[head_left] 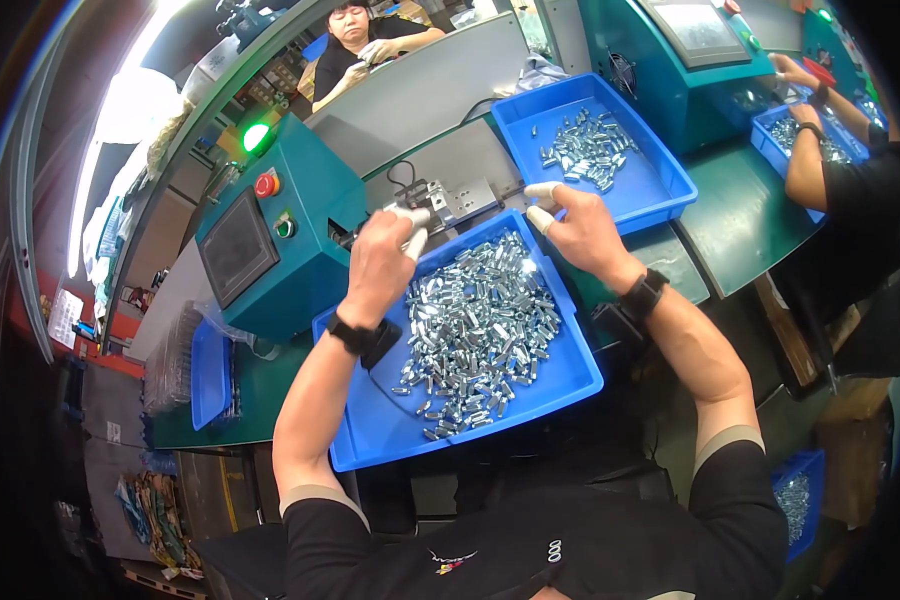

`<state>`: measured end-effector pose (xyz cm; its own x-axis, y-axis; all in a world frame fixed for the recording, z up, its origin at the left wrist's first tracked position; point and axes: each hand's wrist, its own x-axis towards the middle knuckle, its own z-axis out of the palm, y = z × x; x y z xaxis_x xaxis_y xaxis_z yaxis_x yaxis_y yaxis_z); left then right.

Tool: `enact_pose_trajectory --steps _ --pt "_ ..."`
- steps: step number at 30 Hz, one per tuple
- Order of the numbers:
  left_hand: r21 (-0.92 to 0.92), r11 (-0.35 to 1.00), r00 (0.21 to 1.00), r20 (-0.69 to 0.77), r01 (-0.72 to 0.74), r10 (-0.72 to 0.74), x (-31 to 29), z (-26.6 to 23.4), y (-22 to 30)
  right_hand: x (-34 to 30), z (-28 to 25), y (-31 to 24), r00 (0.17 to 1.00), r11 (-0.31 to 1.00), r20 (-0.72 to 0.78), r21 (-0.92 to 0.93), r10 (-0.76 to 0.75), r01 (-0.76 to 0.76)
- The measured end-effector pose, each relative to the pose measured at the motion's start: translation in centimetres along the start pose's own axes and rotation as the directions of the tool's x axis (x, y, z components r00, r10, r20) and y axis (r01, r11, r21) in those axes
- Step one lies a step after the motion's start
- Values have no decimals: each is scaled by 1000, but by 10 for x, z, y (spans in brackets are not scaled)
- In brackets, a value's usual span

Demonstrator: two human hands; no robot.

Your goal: The worker is picking up small metal components from a blue tray and inserting them into an assembly machine at a workstation.

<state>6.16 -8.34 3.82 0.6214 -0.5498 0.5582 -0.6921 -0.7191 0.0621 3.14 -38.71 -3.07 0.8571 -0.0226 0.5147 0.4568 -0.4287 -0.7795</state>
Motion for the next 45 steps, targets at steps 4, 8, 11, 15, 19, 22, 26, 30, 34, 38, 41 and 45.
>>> enact_pose_trajectory --steps 4,8,11,15,19,22,26,30,34,38,41,45 --pt "-121 983 978 177 136 -113 -56 -32 15 26 24 -9 969 922 228 349 92 -169" --pt "-137 947 929 278 291 -245 -101 -43 1 48 50 -16 896 793 424 498 132 -352" --pt "-123 902 862 371 414 -345 -116 -49 -3 59 60 -17 831 790 536 440 151 -427" --pt "-160 850 814 419 502 -402 -128 -46 -20 61 64 -24 794 801 593 407 133 -438" --pt "-261 789 800 426 557 -424 -139 -32 -29 67 65 -32 754 787 638 380 158 -487" --pt "-309 737 776 444 602 -448 -141 -29 -31 70 67 -36 755 814 640 361 139 -456" --pt "-340 685 747 472 645 -469 -138 -29 -33 72 72 -43 757 795 637 380 147 -474" --pt "-356 682 750 483 639 -452 -138 -30 -31 80 83 -46 737 826 661 331 142 -456" --pt "-329 699 748 491 635 -448 -134 -33 -30 98 79 -32 666 830 743 327 70 -452" --pt "-337 663 721 514 668 -465 -133 -35 -28 123 70 -27 599 844 799 281 58 -457" --pt "-338 662 720 515 669 -465 -135 -34 -30 126 68 -23 589 827 808 315 24 -466" --pt "-367 657 737 495 658 -461 -140 -32 -32 124 69 -26 599 811 799 314 54 -493"
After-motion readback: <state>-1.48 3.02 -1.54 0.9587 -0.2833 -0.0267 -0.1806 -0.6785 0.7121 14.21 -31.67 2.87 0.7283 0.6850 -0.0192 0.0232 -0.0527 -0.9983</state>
